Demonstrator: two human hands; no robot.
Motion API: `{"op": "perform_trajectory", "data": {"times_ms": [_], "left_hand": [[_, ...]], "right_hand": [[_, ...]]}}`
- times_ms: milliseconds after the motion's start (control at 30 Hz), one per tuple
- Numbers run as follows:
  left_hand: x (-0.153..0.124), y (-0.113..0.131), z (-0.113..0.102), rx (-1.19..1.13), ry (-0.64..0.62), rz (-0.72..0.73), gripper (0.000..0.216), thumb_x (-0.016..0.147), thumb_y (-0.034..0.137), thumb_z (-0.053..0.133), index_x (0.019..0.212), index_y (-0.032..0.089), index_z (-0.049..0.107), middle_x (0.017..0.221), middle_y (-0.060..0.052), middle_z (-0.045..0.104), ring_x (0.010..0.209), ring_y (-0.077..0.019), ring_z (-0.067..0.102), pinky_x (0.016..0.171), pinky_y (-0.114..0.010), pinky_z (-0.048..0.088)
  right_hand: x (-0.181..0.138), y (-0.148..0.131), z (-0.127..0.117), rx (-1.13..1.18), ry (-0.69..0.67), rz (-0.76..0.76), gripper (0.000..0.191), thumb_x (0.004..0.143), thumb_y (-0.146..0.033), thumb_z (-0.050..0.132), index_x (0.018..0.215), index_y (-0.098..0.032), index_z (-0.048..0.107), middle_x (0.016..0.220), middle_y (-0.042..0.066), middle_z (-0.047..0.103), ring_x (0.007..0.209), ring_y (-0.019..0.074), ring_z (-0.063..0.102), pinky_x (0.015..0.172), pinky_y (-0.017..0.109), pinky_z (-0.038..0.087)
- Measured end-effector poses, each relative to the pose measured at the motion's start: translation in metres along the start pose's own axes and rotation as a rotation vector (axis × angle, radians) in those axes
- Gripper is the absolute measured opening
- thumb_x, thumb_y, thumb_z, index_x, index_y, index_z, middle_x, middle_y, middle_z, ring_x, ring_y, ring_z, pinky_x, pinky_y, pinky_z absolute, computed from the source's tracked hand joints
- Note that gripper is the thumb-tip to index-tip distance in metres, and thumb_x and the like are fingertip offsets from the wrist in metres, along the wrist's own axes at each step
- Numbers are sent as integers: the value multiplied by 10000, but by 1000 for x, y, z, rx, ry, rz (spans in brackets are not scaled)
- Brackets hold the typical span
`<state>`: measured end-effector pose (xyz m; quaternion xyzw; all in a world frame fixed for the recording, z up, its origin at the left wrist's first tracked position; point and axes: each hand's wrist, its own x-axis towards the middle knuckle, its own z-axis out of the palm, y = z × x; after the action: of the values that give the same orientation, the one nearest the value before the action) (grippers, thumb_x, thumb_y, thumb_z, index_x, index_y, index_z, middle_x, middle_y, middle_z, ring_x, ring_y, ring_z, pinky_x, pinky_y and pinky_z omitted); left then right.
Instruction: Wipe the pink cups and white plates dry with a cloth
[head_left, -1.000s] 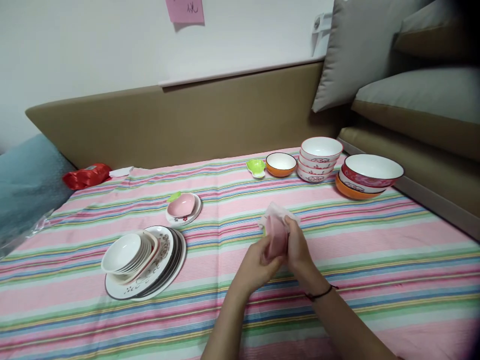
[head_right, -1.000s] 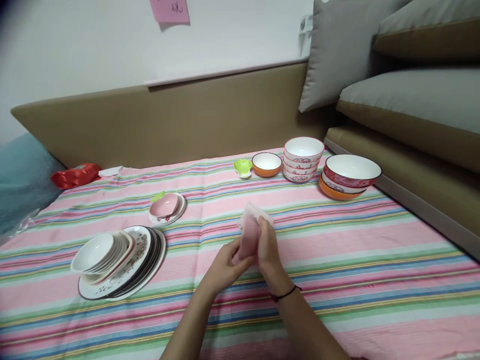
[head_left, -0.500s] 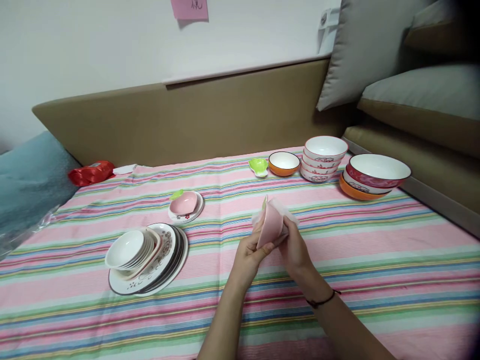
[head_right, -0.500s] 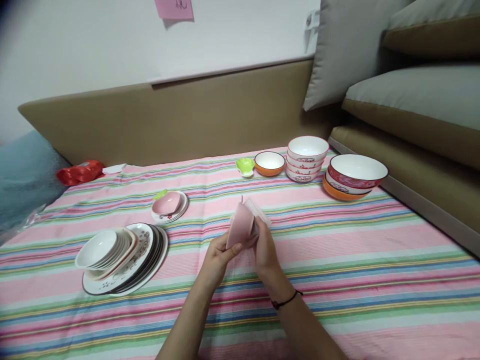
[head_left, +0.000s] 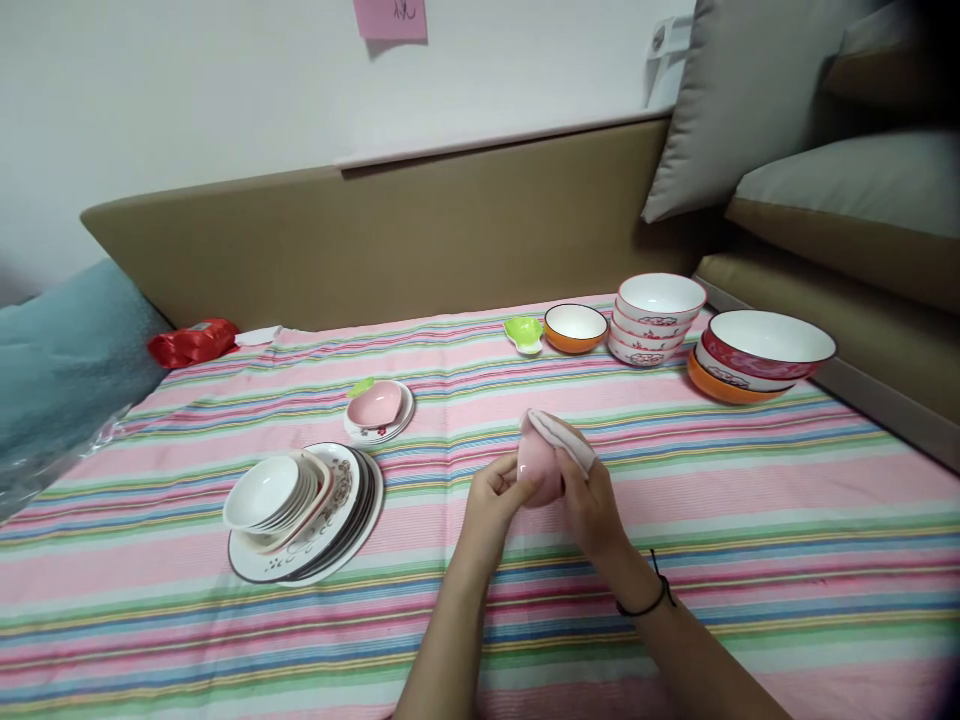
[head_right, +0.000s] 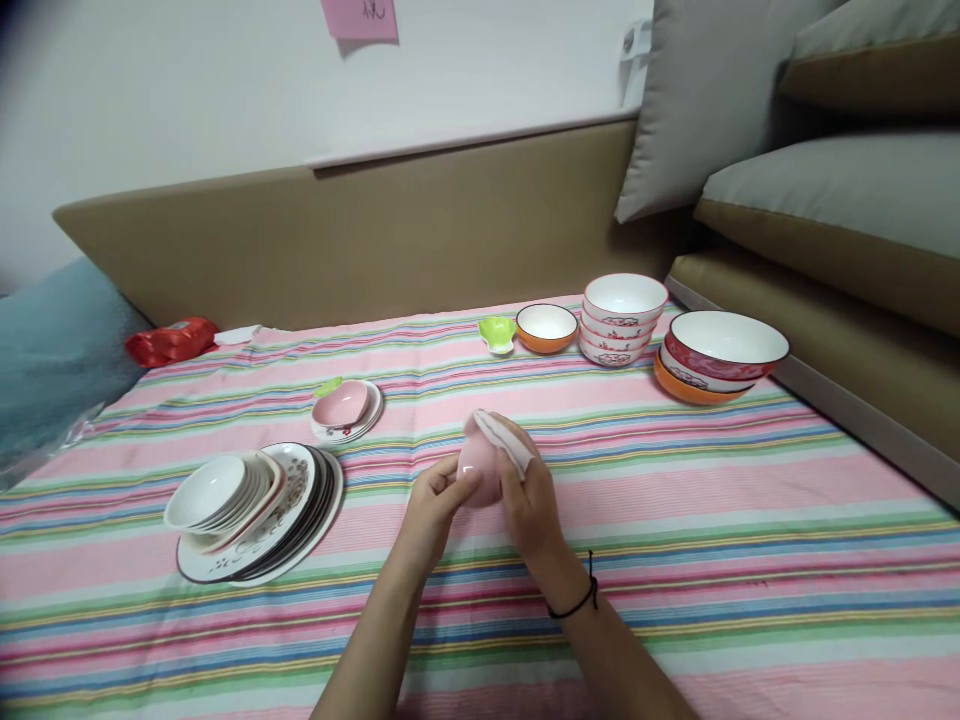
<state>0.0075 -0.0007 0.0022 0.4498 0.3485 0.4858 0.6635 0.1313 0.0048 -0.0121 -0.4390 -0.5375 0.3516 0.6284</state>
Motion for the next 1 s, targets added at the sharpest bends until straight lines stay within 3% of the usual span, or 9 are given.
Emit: {"op": "perform_trajectory", "data": {"times_ms": [67,133,333,467,567,667,767,867,1000], "left_hand": [[0,1,-3,-60,2,-1,257,782,347,707,905,121,702,821,-43,680,758,-150,592,721,-247,441],[0,2,-4,-72,-20,28,246,781,329,709,908,118,716,830,-52,685,797,-167,601,760,-266,447],[2,-1,-4,-6,-133,26,273,730,284,736,968,152,732,911,-68,713,914,-230,624,885,-345,447],[4,-3,0,193,-210,-30,436,664,169,737,1096,196,686,1107,-60,673,1092,-252,567,994,-360,385],[2,-2,5,298,-263,-55,442,651,185,753,1084,180,666,1070,-55,659,1019,-237,568,907,-324,421],[-1,3,7,293,-183,-101,286,700,330,746,897,138,666,805,-20,624,754,-166,535,682,-255,403],[-4,8,4,250,-121,-36,253,764,380,685,779,130,652,700,-2,569,680,-136,475,654,-247,365],[-4,9,0,216,-136,29,266,750,394,699,791,132,682,732,-22,607,728,-167,510,694,-267,384],[-1,6,-4,229,-153,67,282,746,417,709,862,162,735,823,-49,678,864,-247,583,821,-336,432]], "right_hand": [[-2,1,-1,-31,-72,-78,413,921,-373,465,1290,-224,579,1367,59,554,1291,236,473,1127,418,325],[-1,4,-1,8,-43,-19,409,912,-394,479,1267,-229,596,1341,57,575,1278,243,482,1112,425,340],[7,14,0,562,249,631,304,806,-462,551,916,-213,687,871,5,722,871,219,654,726,322,532],[8,17,0,663,305,822,246,775,-421,543,781,-205,661,690,-10,687,659,189,629,601,300,517],[6,15,-1,413,328,729,293,795,-445,519,775,-195,671,717,16,696,714,222,647,677,348,534],[4,8,-3,130,175,365,367,849,-454,493,996,-189,701,1021,59,718,1030,258,627,949,399,472],[2,1,-3,44,46,114,400,890,-445,467,1140,-206,667,1201,66,662,1194,247,541,1091,414,344],[4,3,-3,95,79,200,400,891,-478,451,1086,-212,676,1108,58,691,1084,249,589,1009,412,416],[8,12,-3,435,126,602,372,837,-540,480,893,-226,673,816,12,705,809,238,634,722,366,517]]}}
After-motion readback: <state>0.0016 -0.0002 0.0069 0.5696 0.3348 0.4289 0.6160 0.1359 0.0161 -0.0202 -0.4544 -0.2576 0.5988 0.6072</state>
